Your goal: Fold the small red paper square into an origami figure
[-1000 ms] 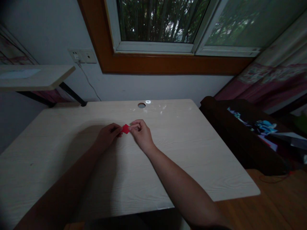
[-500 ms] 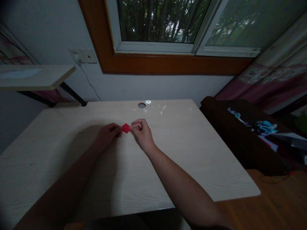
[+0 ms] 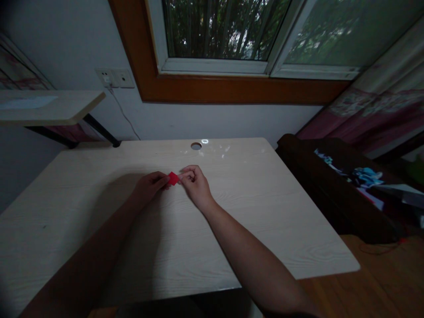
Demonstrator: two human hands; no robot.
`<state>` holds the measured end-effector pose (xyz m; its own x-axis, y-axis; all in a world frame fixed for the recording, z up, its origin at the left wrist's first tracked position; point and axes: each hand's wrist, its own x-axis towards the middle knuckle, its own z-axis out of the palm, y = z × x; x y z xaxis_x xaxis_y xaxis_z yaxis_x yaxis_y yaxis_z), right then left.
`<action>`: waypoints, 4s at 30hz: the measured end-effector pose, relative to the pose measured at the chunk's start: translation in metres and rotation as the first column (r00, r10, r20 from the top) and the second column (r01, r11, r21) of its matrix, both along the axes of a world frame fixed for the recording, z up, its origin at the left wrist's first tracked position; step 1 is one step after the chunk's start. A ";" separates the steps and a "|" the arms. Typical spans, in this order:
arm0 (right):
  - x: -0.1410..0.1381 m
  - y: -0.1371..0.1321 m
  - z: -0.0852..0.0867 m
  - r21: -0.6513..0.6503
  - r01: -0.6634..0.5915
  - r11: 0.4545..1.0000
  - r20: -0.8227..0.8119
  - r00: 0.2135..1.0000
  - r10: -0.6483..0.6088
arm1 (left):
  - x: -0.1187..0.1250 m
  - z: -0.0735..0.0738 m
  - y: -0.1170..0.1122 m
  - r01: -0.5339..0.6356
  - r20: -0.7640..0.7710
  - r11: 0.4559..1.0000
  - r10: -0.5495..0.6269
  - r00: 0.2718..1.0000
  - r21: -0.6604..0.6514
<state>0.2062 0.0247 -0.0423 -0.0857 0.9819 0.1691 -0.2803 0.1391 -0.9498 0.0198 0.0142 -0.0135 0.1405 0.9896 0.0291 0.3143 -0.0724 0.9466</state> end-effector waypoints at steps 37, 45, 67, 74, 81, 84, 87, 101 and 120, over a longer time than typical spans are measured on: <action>0.001 -0.001 -0.002 0.102 -0.014 0.995 0.130 0.992 0.001 | -0.002 -0.009 0.001 0.051 0.054 0.999 -0.051 0.997 -0.002; 0.001 -0.004 0.007 0.102 -0.076 0.992 0.219 0.974 0.053 | -0.002 -0.010 0.002 0.058 -0.014 0.997 -0.058 0.998 0.055; -0.001 -0.010 0.015 0.158 -0.027 0.987 0.325 0.945 -0.026 | 0.000 -0.007 -0.002 0.051 -0.042 0.996 -0.048 0.998 0.076; -0.002 -0.008 0.012 0.120 -0.026 0.992 0.289 0.957 -0.010 | -0.001 -0.008 -0.002 0.056 -0.023 0.996 -0.055 0.998 0.062; 0.000 -0.007 0.011 0.102 -0.053 0.993 0.255 0.967 0.025 | 0.000 -0.006 -0.002 0.047 0.004 0.999 -0.047 0.999 0.014; 0.000 -0.008 0.012 0.095 -0.055 0.994 0.263 0.964 0.028 | 0.001 -0.004 -0.002 0.042 0.010 0.999 -0.042 0.999 -0.012; 0.000 -0.008 0.012 0.089 -0.047 0.995 0.261 0.965 0.022 | 0.001 -0.006 -0.002 0.054 0.020 0.999 -0.054 0.998 0.002; 0.007 0.001 0.012 0.056 0.056 0.997 0.134 0.989 -0.063 | -0.008 -0.011 0.005 -0.059 0.163 0.997 0.051 0.985 0.046; 0.002 -0.006 0.011 0.142 -0.038 0.989 0.278 0.961 -0.003 | -0.003 -0.009 0.000 0.033 -0.032 0.998 -0.031 0.999 0.059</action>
<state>0.2079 0.0184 -0.0309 -0.1661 0.9466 0.2763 -0.0130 0.2781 -0.9605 0.0173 0.0142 -0.0226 0.1742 0.9812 0.0827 0.3402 -0.1388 0.9300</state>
